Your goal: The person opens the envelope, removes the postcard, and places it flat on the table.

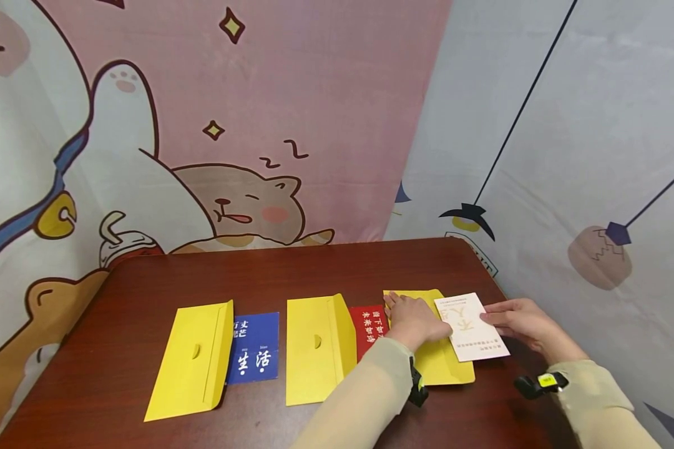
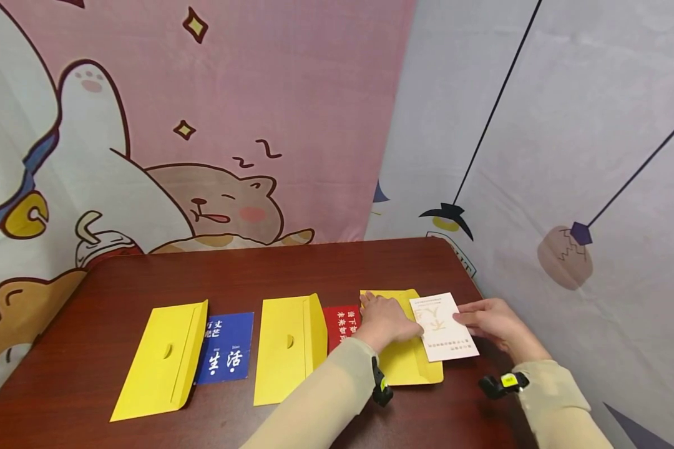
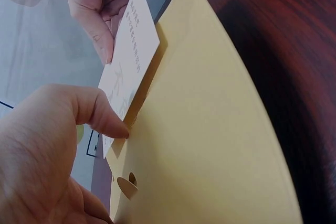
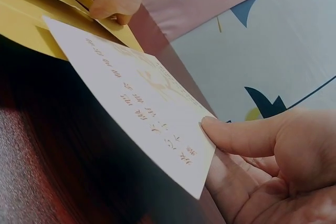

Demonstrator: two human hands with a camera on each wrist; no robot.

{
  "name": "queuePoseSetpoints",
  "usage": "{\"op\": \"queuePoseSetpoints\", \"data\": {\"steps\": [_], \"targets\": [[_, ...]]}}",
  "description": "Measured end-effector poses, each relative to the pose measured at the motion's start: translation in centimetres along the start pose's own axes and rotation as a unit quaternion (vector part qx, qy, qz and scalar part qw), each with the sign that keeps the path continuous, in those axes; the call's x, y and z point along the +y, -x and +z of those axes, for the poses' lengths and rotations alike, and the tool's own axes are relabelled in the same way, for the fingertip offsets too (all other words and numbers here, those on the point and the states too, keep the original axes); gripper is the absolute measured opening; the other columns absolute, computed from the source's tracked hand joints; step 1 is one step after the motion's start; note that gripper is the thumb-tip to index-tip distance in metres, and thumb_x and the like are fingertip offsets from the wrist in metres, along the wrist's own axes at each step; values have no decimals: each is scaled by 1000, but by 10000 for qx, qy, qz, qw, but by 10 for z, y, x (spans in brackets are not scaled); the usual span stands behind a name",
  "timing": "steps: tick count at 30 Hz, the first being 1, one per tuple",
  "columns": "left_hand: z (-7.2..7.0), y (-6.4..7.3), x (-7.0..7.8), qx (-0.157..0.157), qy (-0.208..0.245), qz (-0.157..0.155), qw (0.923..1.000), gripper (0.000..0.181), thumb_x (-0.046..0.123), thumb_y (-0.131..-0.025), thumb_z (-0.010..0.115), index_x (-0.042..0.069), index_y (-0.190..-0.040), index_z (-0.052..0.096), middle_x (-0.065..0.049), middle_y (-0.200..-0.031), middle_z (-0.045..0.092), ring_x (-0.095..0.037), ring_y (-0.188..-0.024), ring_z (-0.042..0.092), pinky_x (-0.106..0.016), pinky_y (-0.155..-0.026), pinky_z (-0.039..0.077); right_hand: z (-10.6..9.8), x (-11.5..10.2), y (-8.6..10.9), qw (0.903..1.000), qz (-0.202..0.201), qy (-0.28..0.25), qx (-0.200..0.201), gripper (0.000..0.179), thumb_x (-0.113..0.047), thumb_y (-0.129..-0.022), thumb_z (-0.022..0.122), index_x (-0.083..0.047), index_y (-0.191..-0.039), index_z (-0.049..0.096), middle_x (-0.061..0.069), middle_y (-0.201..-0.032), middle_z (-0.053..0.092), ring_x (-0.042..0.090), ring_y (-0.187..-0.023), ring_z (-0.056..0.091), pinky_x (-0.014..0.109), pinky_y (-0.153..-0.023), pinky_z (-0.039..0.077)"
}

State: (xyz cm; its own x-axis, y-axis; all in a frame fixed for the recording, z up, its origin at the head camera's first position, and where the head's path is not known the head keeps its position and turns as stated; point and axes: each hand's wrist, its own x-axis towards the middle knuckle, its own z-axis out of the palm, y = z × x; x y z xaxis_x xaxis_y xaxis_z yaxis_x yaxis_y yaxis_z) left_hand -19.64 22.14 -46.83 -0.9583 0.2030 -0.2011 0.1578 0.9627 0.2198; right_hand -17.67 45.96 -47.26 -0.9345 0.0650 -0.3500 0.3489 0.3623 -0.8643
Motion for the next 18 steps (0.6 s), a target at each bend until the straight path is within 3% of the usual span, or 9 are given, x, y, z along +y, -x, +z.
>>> {"op": "queuePoseSetpoints", "data": {"steps": [10, 18], "targets": [[-1, 1, 0, -20, -141, 40, 9999, 76, 76, -82, 60, 21, -132, 74, -5, -150, 58, -35, -148, 42, -55, -123, 26, -13, 5, 3, 9998, -151, -127, -72, 59, -6, -100, 71, 30, -137, 43, 10, -99, 76, 19, -82, 75, 36, -74, 64], [-1, 2, 0, 20, -134, 78, 9999, 68, 73, -80, 64, 16, -115, 77, -5, -141, 64, -36, -145, 45, -56, -123, 25, -24, 9, 5, 9999, -159, -29, 3, 61, -8, -101, 71, 31, -138, 42, 9, -100, 75, 17, -83, 73, 34, -76, 63]]}}
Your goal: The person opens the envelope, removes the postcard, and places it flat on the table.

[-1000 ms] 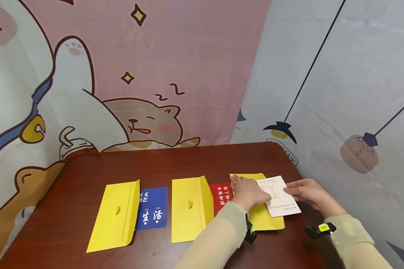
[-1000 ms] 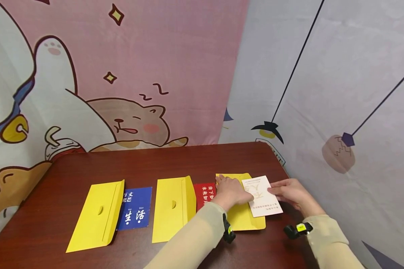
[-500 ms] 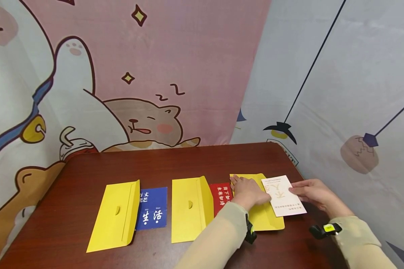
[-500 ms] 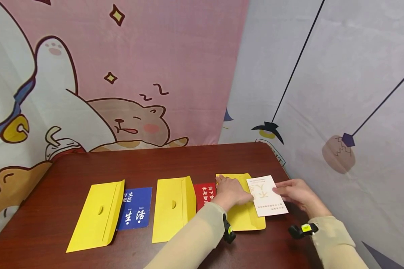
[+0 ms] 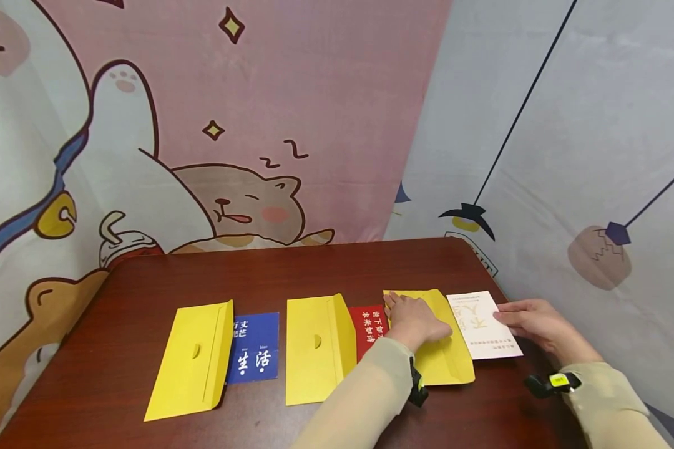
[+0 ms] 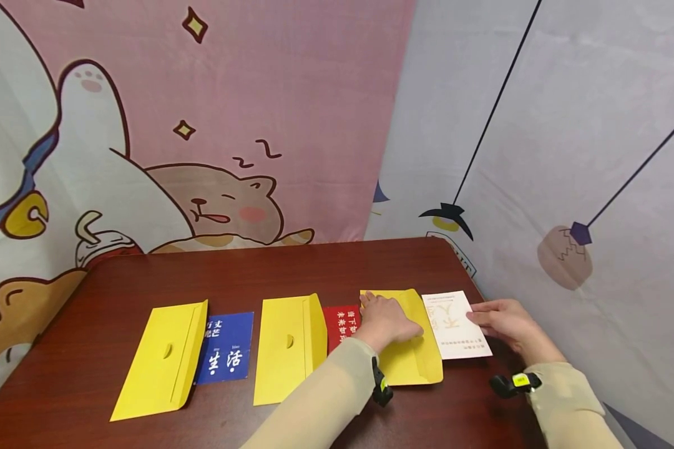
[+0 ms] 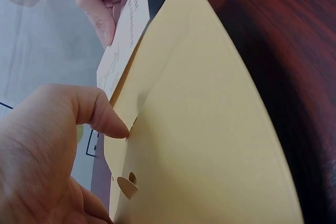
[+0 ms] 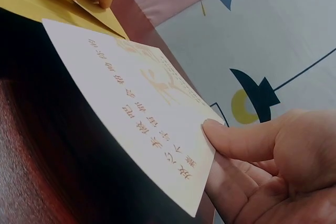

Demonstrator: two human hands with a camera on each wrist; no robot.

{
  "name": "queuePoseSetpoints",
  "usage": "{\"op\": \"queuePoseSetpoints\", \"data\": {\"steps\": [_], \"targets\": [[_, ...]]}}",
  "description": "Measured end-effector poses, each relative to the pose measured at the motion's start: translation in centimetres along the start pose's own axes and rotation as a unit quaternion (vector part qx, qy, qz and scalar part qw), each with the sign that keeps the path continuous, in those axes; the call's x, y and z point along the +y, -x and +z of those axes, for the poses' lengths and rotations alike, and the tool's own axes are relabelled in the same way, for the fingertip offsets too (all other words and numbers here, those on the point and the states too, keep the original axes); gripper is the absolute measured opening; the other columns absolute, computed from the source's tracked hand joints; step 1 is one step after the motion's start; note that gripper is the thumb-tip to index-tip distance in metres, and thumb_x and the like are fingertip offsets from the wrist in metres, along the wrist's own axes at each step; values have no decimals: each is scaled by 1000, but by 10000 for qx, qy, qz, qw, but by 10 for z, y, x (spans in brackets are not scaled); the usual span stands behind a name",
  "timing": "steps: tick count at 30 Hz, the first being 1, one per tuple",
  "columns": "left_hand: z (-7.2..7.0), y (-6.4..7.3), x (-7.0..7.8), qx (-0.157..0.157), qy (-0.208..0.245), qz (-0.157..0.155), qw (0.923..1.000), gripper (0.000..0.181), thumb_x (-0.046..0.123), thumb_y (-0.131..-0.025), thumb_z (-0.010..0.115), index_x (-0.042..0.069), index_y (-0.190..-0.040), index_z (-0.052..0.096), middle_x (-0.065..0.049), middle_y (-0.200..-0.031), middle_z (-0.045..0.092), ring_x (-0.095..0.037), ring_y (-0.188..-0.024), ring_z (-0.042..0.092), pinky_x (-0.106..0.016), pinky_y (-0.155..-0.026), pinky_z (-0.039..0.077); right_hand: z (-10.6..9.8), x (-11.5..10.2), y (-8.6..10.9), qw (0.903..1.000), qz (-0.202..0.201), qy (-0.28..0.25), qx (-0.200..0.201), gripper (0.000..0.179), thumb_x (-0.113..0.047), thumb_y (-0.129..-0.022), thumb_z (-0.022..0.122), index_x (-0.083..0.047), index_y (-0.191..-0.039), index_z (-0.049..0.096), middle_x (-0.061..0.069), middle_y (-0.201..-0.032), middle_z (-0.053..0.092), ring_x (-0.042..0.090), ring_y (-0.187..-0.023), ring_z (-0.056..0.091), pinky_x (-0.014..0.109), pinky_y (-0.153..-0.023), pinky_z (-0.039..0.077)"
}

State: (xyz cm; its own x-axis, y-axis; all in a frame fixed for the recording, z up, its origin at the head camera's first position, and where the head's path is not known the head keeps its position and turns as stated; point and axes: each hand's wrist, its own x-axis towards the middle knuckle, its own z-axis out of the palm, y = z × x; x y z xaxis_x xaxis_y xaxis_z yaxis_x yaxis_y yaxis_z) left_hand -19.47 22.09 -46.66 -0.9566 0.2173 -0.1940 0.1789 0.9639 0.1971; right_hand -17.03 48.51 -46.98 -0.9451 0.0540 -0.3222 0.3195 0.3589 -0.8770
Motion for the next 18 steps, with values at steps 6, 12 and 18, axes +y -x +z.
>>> {"op": "queuePoseSetpoints", "data": {"steps": [6, 12, 18], "targets": [[0, 1, -1, -22, 4, 3, 10000, 71, 74, -81, 62, 19, -122, 77, -4, -147, 60, -36, -147, 42, -56, -124, 24, -6, 7, 0, 9999, 103, 73, 117, 61, -11, -102, 70, 30, -138, 43, 7, -101, 75, 16, -84, 72, 34, -76, 63], [1, 0, -2, -26, 113, 61, 9999, 71, 74, -81, 62, 17, -120, 77, -6, -151, 58, -39, -149, 40, -56, -124, 24, -13, 14, -1, 9997, 20, 139, 180, 61, -12, -104, 68, 30, -139, 42, 8, -104, 75, 14, -84, 73, 34, -76, 63], [-1, 1, -2, -57, 133, 8, 9999, 68, 74, -81, 62, 15, -109, 77, -6, -149, 58, -40, -149, 39, -55, -124, 25, -15, 16, -1, 9996, 32, 149, 239, 59, -11, -103, 69, 30, -137, 45, 6, -101, 76, 13, -83, 72, 33, -75, 63]]}}
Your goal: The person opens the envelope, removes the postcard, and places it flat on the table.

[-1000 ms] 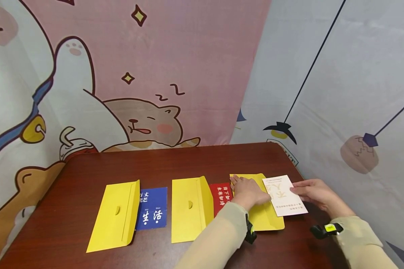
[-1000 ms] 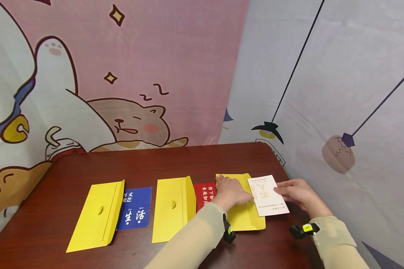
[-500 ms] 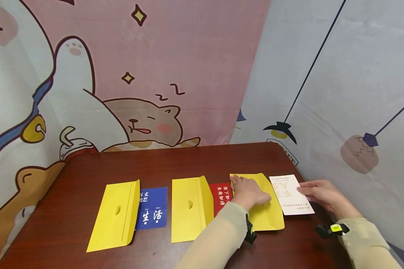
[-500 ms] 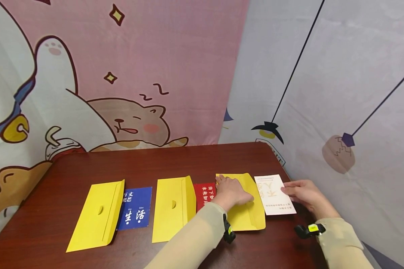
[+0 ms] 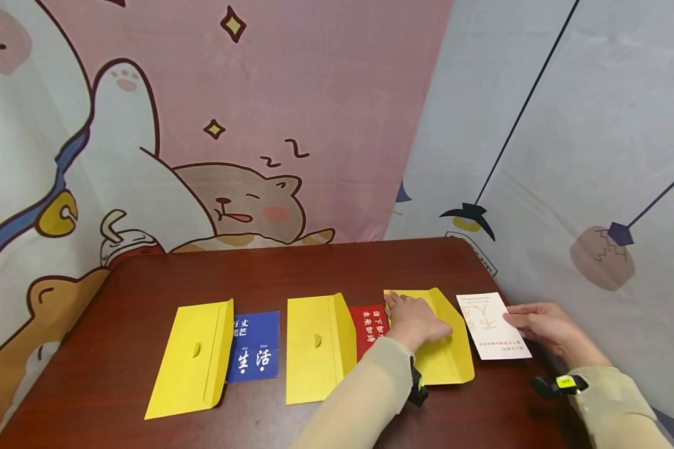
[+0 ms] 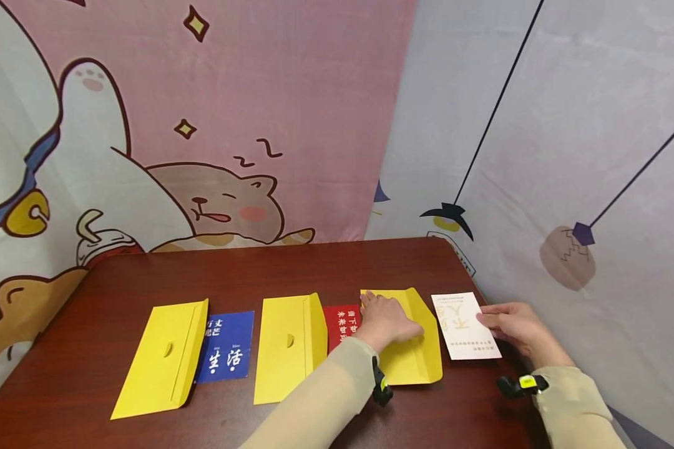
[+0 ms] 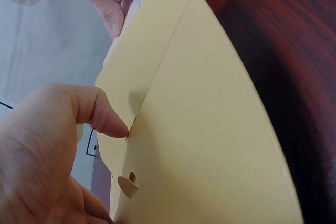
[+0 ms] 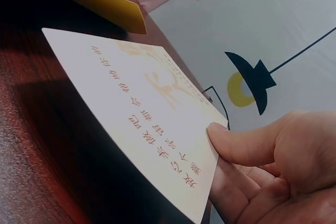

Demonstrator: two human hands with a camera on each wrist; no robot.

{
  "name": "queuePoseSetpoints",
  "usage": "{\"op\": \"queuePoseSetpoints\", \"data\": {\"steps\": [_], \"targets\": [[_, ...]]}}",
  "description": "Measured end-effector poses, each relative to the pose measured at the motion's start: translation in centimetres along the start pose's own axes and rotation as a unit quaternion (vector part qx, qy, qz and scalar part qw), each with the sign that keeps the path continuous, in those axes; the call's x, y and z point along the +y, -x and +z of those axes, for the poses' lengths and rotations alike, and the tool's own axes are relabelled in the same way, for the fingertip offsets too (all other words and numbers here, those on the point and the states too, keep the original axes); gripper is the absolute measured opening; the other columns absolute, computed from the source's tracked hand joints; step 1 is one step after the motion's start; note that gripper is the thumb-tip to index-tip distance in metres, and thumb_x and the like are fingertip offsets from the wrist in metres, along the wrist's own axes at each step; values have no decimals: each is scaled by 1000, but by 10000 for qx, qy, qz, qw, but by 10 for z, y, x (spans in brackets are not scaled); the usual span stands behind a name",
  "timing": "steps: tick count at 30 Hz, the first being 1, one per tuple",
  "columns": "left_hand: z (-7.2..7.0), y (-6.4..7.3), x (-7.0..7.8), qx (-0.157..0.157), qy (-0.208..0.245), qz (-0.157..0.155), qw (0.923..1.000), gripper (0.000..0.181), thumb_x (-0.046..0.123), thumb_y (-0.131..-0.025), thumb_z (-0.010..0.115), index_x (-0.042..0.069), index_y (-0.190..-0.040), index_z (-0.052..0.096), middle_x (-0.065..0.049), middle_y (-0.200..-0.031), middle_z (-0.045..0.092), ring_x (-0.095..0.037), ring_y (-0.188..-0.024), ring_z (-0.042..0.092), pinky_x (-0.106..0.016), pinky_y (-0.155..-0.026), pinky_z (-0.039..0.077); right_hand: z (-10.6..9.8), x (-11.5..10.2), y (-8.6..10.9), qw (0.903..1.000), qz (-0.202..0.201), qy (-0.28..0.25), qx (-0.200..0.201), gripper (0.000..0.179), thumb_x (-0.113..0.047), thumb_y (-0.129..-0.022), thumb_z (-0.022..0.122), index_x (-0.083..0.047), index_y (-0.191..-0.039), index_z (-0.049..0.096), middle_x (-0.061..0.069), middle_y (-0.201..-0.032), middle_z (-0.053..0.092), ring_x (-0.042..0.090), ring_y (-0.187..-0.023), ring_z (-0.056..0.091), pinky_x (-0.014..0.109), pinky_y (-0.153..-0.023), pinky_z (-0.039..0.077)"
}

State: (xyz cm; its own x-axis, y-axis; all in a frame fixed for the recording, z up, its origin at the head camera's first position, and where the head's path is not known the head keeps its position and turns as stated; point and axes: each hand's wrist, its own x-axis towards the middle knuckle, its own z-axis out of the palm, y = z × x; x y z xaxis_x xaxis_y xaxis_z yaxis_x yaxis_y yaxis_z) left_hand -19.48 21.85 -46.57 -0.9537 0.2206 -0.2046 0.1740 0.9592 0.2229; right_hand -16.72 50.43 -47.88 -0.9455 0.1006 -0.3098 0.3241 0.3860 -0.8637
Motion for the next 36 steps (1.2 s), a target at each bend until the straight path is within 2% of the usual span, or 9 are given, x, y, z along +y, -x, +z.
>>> {"op": "queuePoseSetpoints", "data": {"steps": [8, 15, 18, 22, 25, 30, 36], "targets": [[0, -1, 1, 21, -1, -30, 10000, 70, 74, -80, 63, 14, -115, 75, -7, -143, 62, -39, -147, 41, -55, -123, 25, 10, -3, 2, 9996, 60, 244, 144, 59, -11, -102, 70, 30, -136, 45, 10, -101, 75, 17, -82, 72, 34, -73, 63], [2, -2, 1, 23, 72, -3, 10000, 67, 70, -79, 66, 14, -115, 74, -8, -138, 64, -39, -146, 42, -56, -123, 25, 21, -8, 4, 9950, -58, 843, 531, 50, -9, -96, 76, 28, -124, 57, 14, -92, 74, 20, -75, 71, 33, -66, 62], [3, -2, 1, 31, 86, -8, 10000, 67, 70, -79, 67, 14, -117, 74, -8, -138, 64, -40, -146, 42, -56, -123, 25, 26, -13, 8, 9868, -199, 1345, 879, 44, -11, -91, 80, 23, -117, 66, 18, -93, 74, 23, -78, 68, 32, -63, 59], [4, -2, 1, 34, 72, -25, 10000, 69, 70, -79, 67, 14, -118, 74, -8, -139, 63, -40, -146, 42, -56, -124, 25, 32, -19, 13, 9646, -501, 2237, 1305, 35, -15, -86, 84, 14, -103, 75, 24, -94, 74, 34, -85, 66, 35, -63, 53], [4, -3, 1, 42, 57, -20, 10000, 69, 71, -79, 66, 14, -117, 74, -8, -139, 63, -40, -146, 42, -56, -124, 25, 37, -23, 16, 9524, -655, 2579, 1484, 30, -15, -84, 85, 11, -96, 77, 22, -89, 75, 38, -85, 66, 39, -64, 53], [4, -2, 1, 33, 72, 23, 10000, 68, 71, -79, 66, 15, -117, 75, -7, -141, 63, -40, -147, 42, -57, -124, 24, 44, -26, 20, 9435, -783, 2771, 1641, 30, -12, -81, 88, 12, -93, 76, 12, -74, 75, 35, -78, 70, 44, -64, 56], [4, 0, 0, 54, 109, 50, 9999, 68, 70, -80, 66, 15, -118, 75, -8, -145, 61, -41, -148, 39, -57, -124, 23, 49, -26, 19, 9376, -945, 2851, 1753, 30, -10, -78, 90, 13, -92, 75, 12, -71, 74, 32, -72, 72, 47, -65, 58]]}}
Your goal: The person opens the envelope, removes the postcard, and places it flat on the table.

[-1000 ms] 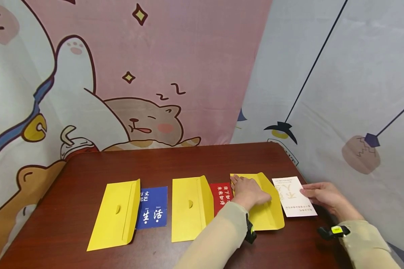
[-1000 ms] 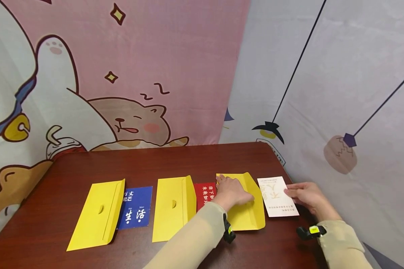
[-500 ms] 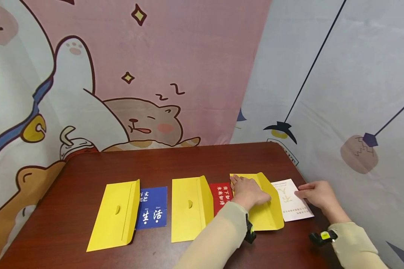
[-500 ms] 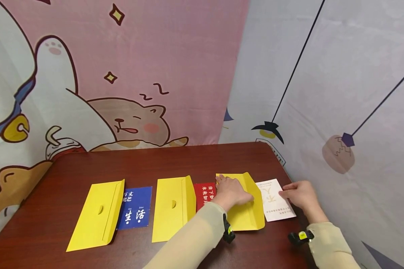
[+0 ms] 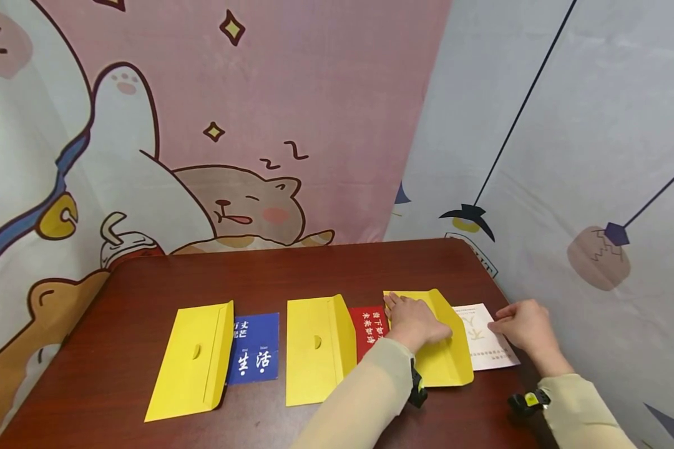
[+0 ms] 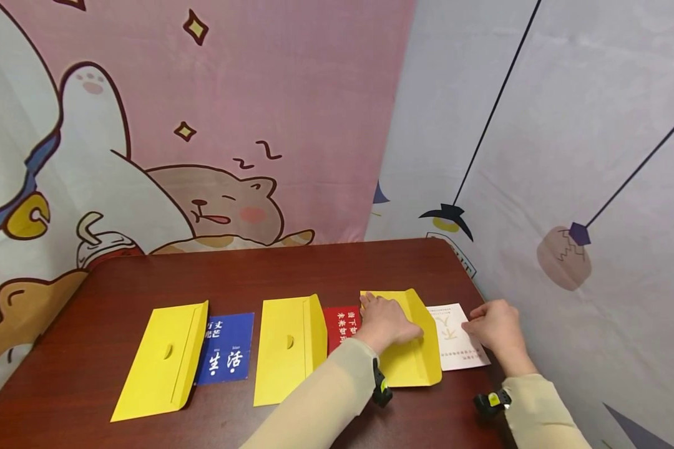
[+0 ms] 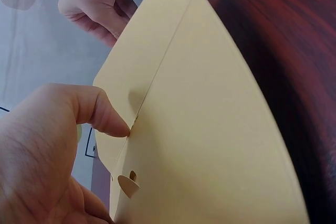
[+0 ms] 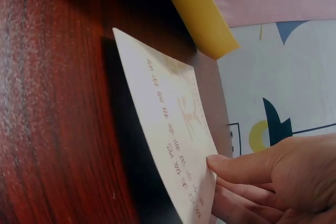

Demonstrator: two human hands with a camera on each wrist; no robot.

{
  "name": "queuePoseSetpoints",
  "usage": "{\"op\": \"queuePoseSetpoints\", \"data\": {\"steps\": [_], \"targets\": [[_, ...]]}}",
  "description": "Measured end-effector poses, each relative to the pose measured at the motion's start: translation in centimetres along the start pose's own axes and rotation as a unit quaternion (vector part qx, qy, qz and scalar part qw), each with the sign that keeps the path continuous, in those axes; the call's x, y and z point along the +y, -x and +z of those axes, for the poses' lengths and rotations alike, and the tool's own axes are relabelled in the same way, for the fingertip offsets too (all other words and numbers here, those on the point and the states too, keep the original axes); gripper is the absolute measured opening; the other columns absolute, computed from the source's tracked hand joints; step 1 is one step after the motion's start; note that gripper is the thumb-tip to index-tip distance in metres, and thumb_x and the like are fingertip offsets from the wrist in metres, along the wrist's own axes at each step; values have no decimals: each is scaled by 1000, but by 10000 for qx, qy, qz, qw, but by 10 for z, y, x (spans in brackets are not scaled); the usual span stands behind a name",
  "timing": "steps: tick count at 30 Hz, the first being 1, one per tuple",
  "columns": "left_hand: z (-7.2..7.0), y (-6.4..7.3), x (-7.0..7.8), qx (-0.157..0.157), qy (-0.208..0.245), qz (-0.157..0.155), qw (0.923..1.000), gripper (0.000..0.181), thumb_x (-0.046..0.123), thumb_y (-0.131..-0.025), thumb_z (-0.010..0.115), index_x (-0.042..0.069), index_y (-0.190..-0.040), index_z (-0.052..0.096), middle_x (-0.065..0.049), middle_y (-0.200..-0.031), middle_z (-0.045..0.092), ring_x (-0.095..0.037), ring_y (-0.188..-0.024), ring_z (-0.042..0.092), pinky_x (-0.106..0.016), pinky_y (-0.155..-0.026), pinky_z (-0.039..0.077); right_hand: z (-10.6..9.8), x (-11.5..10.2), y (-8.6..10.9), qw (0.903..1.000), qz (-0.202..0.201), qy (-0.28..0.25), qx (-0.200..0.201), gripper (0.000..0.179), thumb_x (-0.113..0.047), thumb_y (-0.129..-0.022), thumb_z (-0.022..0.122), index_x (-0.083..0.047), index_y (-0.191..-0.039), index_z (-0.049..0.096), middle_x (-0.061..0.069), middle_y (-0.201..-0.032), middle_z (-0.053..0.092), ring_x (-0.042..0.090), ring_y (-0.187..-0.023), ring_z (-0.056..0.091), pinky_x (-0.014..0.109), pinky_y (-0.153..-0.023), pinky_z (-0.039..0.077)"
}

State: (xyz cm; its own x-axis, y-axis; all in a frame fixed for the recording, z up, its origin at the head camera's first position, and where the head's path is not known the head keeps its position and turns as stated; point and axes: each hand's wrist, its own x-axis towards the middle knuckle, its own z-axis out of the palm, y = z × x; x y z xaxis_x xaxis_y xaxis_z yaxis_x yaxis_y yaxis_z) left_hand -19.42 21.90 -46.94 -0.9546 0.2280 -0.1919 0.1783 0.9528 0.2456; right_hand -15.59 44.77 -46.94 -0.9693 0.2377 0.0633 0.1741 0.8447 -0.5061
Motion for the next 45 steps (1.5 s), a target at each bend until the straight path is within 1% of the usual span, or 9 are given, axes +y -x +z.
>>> {"op": "queuePoseSetpoints", "data": {"steps": [11, 20, 22, 28, 31, 33, 36, 39, 45], "targets": [[-1, 2, 1, -20, -108, -23, 9999, 72, 71, -80, 64, 16, -126, 74, -9, -149, 58, -41, -149, 38, -56, -124, 25, 5, -4, 3, 9997, 247, 1, 13, 31, -4, -79, 90, 15, -96, 72, 17, -76, 73, 30, -69, 69, 48, -65, 61], [-3, -1, -7, -86, -9, -60, 9999, 85, 80, -81, 61, 19, -139, 69, -8, -153, 56, -41, -150, 37, -56, -124, 23, 12, -8, 0, 9998, 116, -21, 168, 36, -3, -75, 92, 17, -97, 71, 20, -77, 72, 31, -67, 71, 47, -61, 61], [-4, -3, -10, -88, 102, -79, 9999, 82, 79, -81, 62, 17, -134, 71, -9, -149, 58, -41, -149, 39, -56, -124, 23, 13, -10, -3, 9998, 68, -29, 211, 37, -4, -75, 93, 17, -98, 71, 21, -78, 72, 32, -68, 70, 47, -61, 61], [-8, -13, -22, -177, 297, -83, 9994, 57, 72, -86, 62, 16, -80, 73, -7, -132, 69, -42, -150, 38, -56, -124, 22, 18, -17, -9, 9990, -223, 25, 396, 36, -10, -82, 89, 17, -100, 71, 22, -81, 73, 34, -71, 70, 49, -63, 61], [-13, -16, -29, -209, 349, -118, 9991, 56, 69, -87, 63, 17, -70, 71, -11, -140, 66, -45, -151, 36, -56, -123, 26, 21, -23, -12, 9973, -495, 67, 544, 40, -14, -86, 86, 17, -107, 71, 27, -90, 74, 39, -78, 71, 53, -69, 61], [-18, -18, -33, -194, 447, -196, 9986, 55, 69, -86, 65, 16, -79, 76, -14, -149, 59, -45, -152, 34, -55, -122, 29, 24, -28, -16, 9958, -650, 24, 646, 47, -17, -89, 84, 17, -117, 67, 32, -104, 72, 44, -85, 73, 57, -73, 61], [-29, -20, -40, -96, 505, -202, 9985, 61, 68, -86, 66, 15, -112, 81, -15, -160, 48, -44, -153, 32, -52, -121, 33, 27, -38, -23, 9932, -856, -177, 771, 60, -23, -95, 80, 15, -136, 57, 37, -126, 65, 47, -96, 73, 61, -79, 60], [-42, -20, -44, 50, 607, -33, 9981, 83, 68, -87, 68, 13, -149, 61, -15, -165, 40, -41, -154, 32, -48, -120, 36, 25, -48, -28, 9909, -969, -497, 792, 68, -31, -101, 73, 12, -147, 48, 39, -138, 57, 50, -104, 71, 64, -82, 58], [-75, -18, -59, 481, 853, 594, 9934, 97, 64, -90, 71, 8, -163, 39, -14, -172, 28, -34, -156, 30, -41, -116, 41, 18, -66, -32, 9840, -1306, -887, 820, 73, -39, -106, 63, 10, -155, 38, 40, -144, 51, 55, -117, 62, 69, -88, 54]]}}
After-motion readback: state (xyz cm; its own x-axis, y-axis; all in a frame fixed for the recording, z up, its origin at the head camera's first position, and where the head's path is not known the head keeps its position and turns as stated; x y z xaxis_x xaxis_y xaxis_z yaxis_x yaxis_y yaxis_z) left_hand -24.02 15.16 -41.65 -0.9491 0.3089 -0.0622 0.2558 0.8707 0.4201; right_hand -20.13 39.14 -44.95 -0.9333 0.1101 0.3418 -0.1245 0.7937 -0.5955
